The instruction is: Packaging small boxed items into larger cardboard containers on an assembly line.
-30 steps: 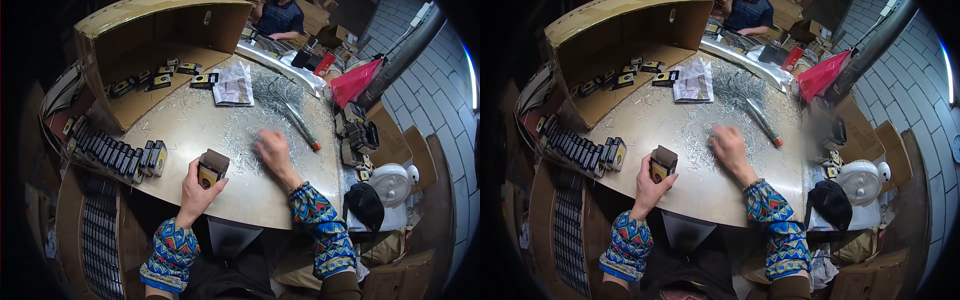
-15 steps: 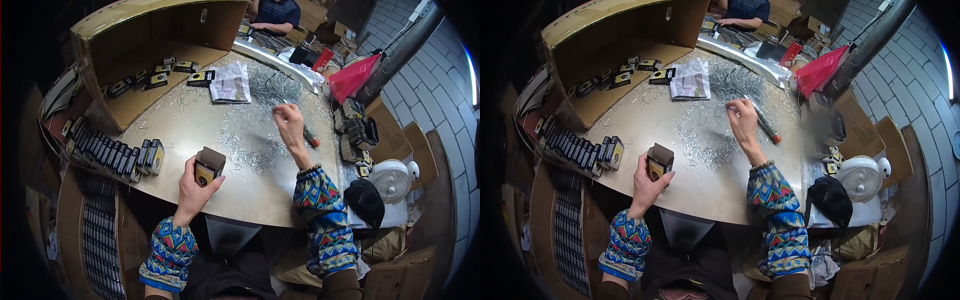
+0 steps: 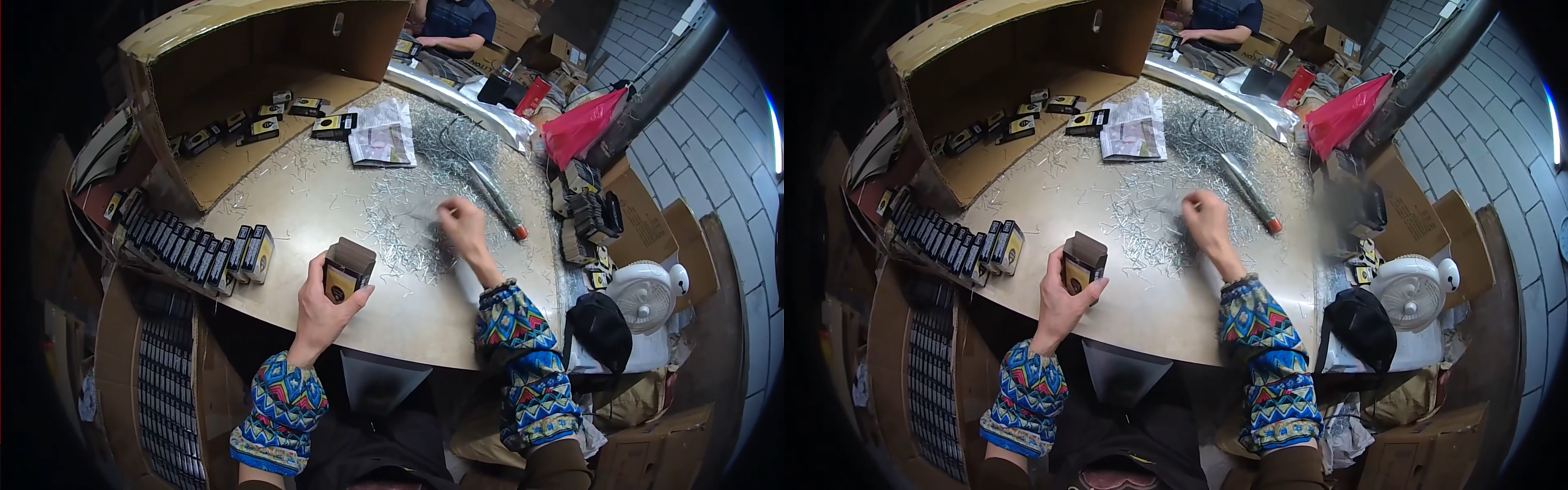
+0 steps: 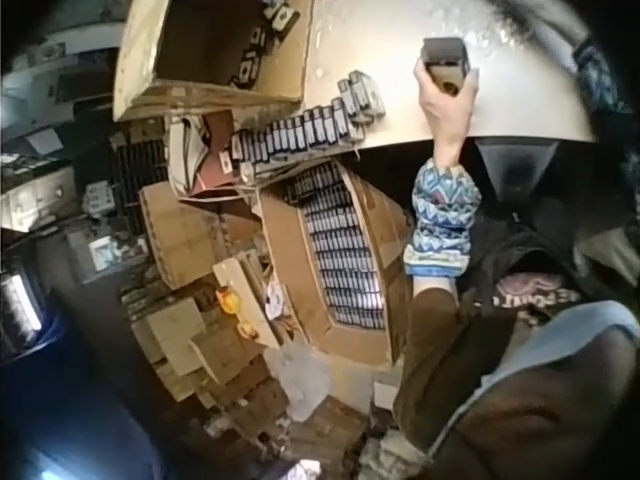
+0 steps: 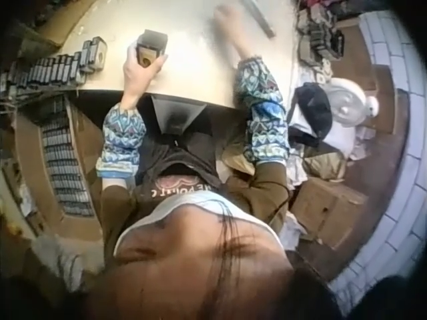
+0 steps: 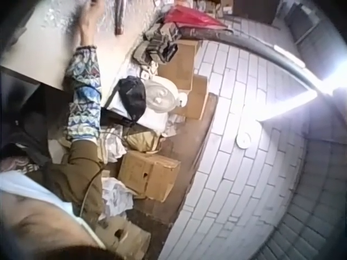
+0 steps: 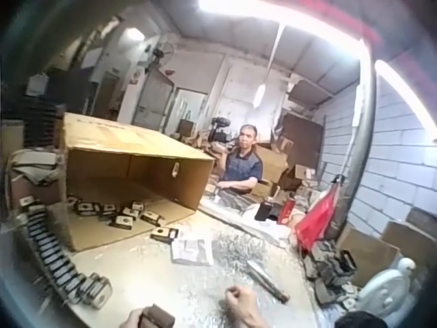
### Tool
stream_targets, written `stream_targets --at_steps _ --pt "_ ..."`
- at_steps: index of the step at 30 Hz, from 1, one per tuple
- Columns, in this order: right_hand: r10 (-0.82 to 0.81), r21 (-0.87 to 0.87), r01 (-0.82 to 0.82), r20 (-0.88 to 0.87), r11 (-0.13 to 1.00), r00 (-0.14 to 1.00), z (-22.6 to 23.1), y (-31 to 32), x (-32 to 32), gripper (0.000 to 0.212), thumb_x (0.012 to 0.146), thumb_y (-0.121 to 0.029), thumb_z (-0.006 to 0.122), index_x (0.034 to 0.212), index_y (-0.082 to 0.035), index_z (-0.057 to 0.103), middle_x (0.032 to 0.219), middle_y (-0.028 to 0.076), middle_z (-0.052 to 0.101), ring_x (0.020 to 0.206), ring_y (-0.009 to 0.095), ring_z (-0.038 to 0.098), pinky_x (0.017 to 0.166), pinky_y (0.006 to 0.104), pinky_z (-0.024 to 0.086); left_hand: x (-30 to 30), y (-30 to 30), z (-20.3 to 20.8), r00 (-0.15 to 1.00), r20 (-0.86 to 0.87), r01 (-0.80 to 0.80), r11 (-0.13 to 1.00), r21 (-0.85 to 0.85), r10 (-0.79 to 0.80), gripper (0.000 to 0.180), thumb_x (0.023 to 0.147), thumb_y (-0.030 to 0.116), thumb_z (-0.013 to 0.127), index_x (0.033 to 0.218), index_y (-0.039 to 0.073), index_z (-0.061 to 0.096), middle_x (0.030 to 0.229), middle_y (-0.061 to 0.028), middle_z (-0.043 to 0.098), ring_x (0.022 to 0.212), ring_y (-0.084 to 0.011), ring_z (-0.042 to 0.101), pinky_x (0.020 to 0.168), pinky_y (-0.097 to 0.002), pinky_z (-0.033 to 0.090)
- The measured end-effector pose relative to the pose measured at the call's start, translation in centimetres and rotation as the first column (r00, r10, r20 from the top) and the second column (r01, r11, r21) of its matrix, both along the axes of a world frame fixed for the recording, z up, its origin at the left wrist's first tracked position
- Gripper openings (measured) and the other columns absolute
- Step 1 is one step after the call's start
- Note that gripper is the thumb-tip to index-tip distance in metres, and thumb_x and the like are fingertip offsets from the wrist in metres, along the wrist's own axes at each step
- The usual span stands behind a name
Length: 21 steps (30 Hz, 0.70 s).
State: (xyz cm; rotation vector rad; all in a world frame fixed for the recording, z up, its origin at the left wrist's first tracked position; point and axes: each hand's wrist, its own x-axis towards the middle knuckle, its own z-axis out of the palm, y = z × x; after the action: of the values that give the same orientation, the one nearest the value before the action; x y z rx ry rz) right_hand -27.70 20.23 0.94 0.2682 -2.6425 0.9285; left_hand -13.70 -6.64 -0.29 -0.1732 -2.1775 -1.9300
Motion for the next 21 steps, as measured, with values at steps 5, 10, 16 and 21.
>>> stream_targets --at_steps 5,10,16,21 --pt "-0.056 -0.16 0.016 -0.25 0.987 0.966 2.6 -0.3 -0.2 0.016 0.09 -0.01 0.064 0.101 0.001 0.068 0.086 0.01 0.069 0.077 0.014 0.067 0.068 0.0271 0.052 0.0 -0.4 -0.3 1.0 0.013 -0.009 1.0 -0.015 0.01 0.066 0.079 0.02 0.08 0.129 -0.001 0.043 0.106 -0.0077 0.061 0.093 -0.0138 0.059 0.084 -0.0284 0.05" --pt "0.105 0.333 -0.057 -0.128 0.941 0.986 -1.8 0.8 1.4 0.037 0.091 -0.021 0.065 0.122 -0.001 0.06 0.13 0.023 0.056 0.118 0.038 0.055 0.099 0.0444 0.044 -0.1 0.0 0.2 1.0 0.011 -0.006 1.0 -0.006 0.006 0.064 0.077 0.019 0.081 0.127 -0.001 0.045 0.104 -0.0121 0.065 0.093 -0.0189 0.064 0.083 -0.0318 0.052" --pt "0.058 0.364 0.021 -0.205 0.931 0.977 -3.0 0.0 5.2 0.04 0.089 -0.02 0.067 0.125 -0.005 0.06 0.124 0.022 0.055 0.111 0.036 0.054 0.094 0.0435 0.045 -0.2 0.0 0.0 1.0 0.018 -0.009 0.999 -0.033 0.01 0.064 0.077 0.019 0.081 0.127 -0.001 0.045 0.105 -0.0123 0.064 0.092 -0.0191 0.063 0.083 -0.032 0.052" --pt "0.007 -0.035 -0.013 -0.161 0.999 0.987 -0.4 0.5 4.2 0.034 0.084 -0.012 0.07 0.117 -0.005 0.063 0.097 0.011 0.055 0.09 0.024 0.058 0.079 0.0329 0.049 0.0 0.2 -0.2 1.0 -0.015 -0.016 1.0 -0.016 0.016 0.064 0.077 0.019 0.081 0.127 -0.001 0.045 0.105 -0.012 0.064 0.093 -0.0189 0.063 0.083 -0.0322 0.052"
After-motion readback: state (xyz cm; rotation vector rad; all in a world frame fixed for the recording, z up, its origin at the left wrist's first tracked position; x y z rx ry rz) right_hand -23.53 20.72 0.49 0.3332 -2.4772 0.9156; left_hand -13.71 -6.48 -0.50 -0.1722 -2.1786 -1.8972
